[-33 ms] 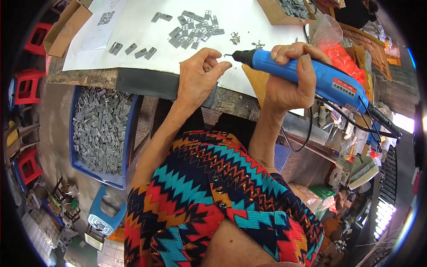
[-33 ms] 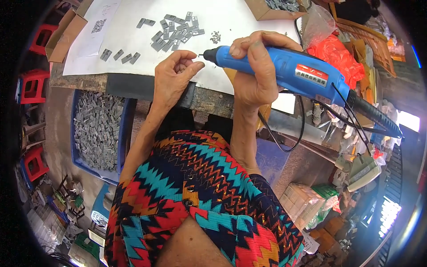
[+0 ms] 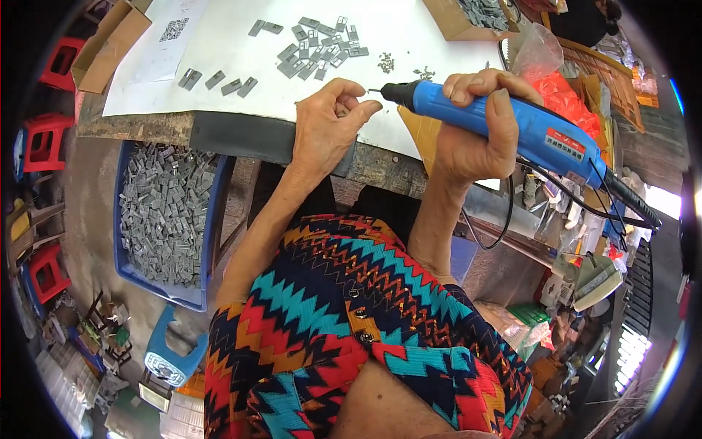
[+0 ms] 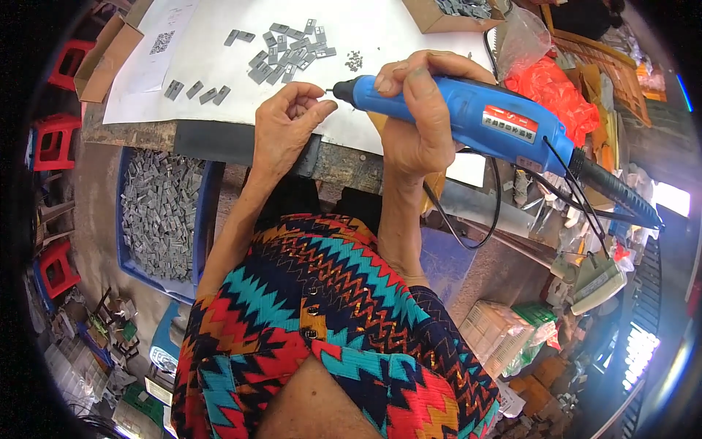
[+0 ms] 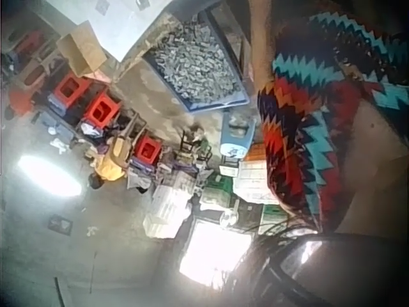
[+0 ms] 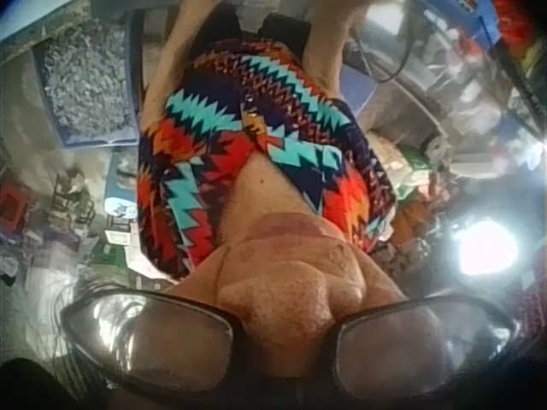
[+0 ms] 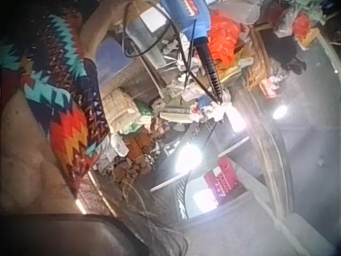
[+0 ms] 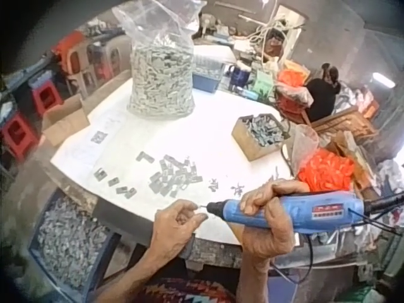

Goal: Assembling small metal components using a handheld electric screwdriver at a workbench.

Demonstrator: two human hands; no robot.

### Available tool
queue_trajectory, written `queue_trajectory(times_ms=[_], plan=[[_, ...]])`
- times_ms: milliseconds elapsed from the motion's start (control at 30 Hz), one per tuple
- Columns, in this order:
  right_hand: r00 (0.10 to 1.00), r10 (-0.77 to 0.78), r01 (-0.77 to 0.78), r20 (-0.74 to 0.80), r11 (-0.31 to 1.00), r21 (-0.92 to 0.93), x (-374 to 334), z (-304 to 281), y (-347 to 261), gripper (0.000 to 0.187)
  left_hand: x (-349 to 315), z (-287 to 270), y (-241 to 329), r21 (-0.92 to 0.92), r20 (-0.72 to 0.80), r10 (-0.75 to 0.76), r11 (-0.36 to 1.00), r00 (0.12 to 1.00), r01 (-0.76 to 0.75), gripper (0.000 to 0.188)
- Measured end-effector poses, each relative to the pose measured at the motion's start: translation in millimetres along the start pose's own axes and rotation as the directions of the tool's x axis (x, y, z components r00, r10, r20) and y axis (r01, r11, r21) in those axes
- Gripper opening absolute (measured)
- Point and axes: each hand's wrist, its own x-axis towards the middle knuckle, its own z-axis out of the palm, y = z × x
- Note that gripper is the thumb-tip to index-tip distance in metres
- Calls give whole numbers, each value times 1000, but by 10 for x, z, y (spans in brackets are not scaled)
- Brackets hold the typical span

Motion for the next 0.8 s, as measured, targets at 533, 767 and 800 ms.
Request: queue_trajectory(times_ms=[533, 767, 800], plan=[[1000, 4, -5, 17, 1000, 25, -49, 30, -4, 27, -9, 18, 7, 87, -49, 86, 993, 995, -82, 8], [1000, 18, -18, 24, 1000, -3, -57, 30, -21, 28, -23, 11, 5, 59, -27, 91, 994, 995, -89, 6], [1000, 25, -25, 13, 1000, -4, -57, 30, -23, 29, -24, 11, 15, 62, -28, 89, 994, 996, -87, 6]])
